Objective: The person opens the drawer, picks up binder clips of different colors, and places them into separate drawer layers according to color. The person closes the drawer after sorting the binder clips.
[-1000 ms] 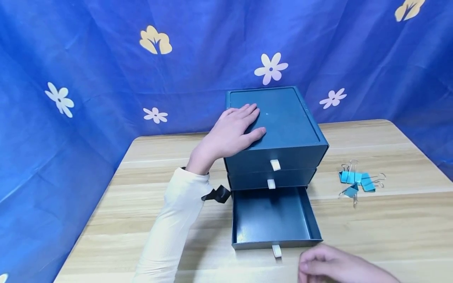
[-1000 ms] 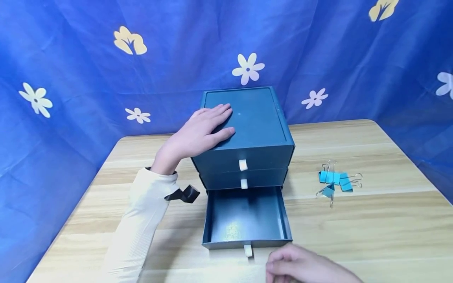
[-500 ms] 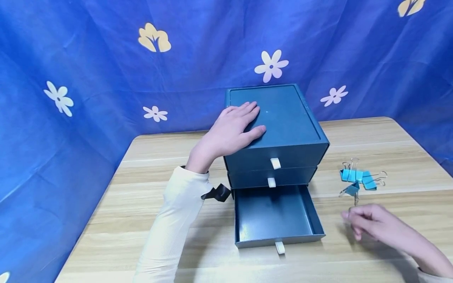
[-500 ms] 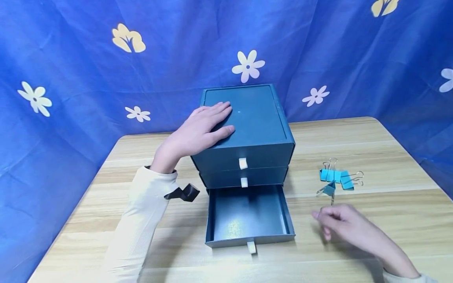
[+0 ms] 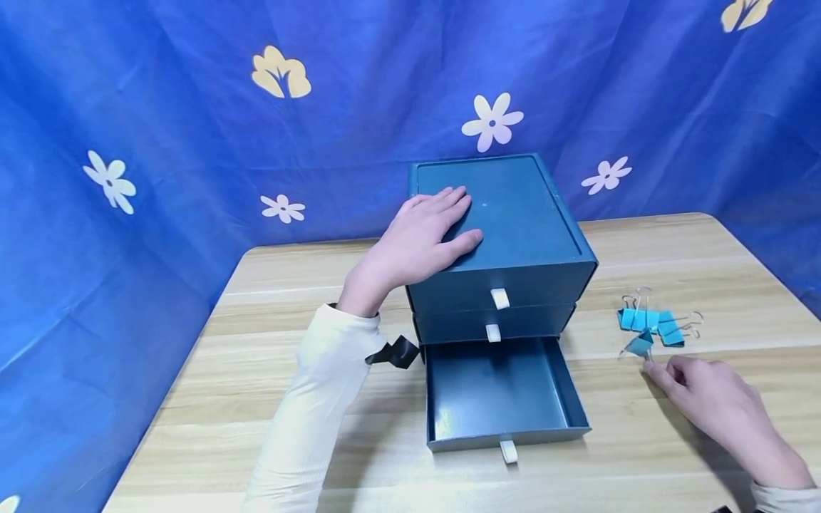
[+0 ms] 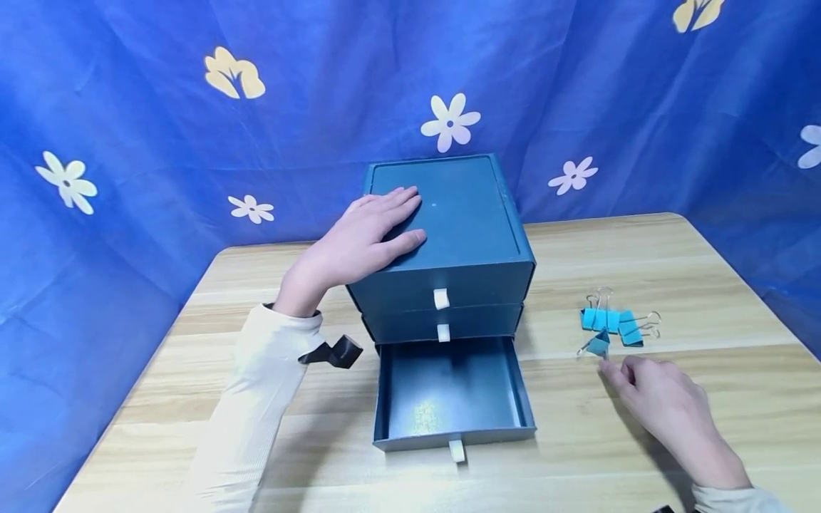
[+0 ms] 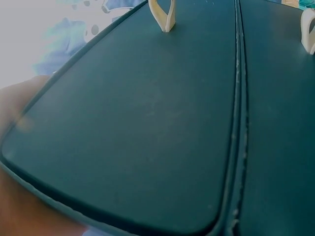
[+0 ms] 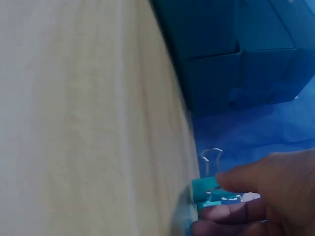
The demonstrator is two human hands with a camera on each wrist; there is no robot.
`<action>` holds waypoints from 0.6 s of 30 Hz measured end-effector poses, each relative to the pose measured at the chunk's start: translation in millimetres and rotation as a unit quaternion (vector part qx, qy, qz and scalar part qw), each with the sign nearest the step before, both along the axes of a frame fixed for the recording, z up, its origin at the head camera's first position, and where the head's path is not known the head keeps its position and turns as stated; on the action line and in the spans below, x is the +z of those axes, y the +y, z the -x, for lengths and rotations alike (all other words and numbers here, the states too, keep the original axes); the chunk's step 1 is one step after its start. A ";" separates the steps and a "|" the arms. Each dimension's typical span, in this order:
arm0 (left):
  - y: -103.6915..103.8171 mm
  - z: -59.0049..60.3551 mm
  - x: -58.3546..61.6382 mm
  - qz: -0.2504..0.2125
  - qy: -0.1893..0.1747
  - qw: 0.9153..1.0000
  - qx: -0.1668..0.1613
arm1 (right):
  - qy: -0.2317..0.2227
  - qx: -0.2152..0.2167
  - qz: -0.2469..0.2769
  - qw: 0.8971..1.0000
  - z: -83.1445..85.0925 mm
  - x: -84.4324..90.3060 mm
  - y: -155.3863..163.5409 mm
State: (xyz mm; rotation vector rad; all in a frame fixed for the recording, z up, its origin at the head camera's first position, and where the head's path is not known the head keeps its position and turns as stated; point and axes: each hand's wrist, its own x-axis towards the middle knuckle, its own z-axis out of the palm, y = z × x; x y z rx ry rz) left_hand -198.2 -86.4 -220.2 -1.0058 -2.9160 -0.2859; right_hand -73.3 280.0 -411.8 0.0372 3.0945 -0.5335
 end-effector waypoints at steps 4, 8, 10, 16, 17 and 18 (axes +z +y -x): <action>0.9 0.1 -0.3 0.001 -0.001 1.000 -0.001 | 0.016 0.004 -0.007 1.000 -0.1 -4.9 -1.1; 1.9 0.3 -0.2 0.002 0.001 1.000 -0.002 | 0.041 0.007 -0.009 0.999 0.7 -7.8 -2.6; 2.2 0.4 -0.4 0.003 0.001 1.000 -0.003 | 0.050 0.010 -0.009 0.999 1.5 -8.4 -2.8; 2.0 0.5 -0.7 0.001 0.001 1.000 -0.001 | 0.056 0.015 -0.002 0.998 5.1 -8.9 -0.1; 1.8 0.5 -0.6 0.001 0.001 1.000 -0.001 | 0.058 0.014 -0.001 0.998 5.7 -9.1 0.4; 1.6 0.5 -0.5 0.001 0.001 1.000 0.000 | 0.061 0.013 0.001 0.998 6.0 -9.3 0.8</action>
